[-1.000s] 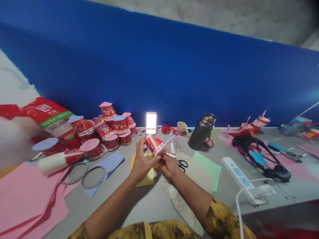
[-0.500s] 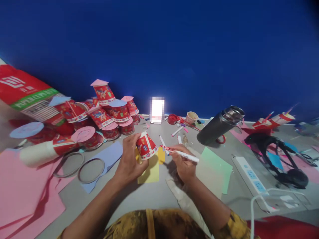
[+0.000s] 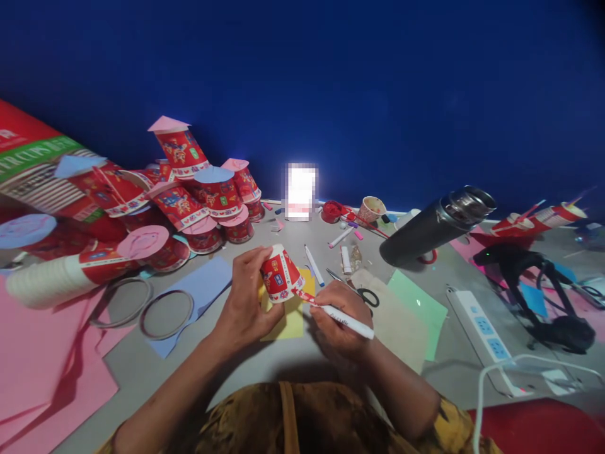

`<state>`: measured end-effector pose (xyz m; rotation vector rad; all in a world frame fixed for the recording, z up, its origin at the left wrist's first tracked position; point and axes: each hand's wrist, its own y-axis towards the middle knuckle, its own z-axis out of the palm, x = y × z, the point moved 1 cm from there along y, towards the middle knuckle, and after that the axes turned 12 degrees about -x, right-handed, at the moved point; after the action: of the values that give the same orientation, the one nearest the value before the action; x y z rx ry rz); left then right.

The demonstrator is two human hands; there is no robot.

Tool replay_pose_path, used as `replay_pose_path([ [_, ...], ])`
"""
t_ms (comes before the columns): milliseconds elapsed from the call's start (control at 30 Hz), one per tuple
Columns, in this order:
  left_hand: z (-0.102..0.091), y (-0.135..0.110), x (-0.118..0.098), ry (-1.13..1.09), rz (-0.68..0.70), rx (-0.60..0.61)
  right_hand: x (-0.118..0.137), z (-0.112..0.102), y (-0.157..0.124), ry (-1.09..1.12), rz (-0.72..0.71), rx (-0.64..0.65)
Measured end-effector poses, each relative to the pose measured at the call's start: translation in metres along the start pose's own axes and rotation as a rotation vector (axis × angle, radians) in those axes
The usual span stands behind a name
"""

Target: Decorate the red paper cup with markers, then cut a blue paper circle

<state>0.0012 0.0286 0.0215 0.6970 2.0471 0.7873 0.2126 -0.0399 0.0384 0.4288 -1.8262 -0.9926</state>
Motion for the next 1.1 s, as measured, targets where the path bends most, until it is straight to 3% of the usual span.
replay_pose_path([
  [1100,-0.0002,-0.0016,-0.0016,-0.018,0.015,-0.019,0.0019,0.0031,-0.0012,-0.051,0.018,-0.065],
])
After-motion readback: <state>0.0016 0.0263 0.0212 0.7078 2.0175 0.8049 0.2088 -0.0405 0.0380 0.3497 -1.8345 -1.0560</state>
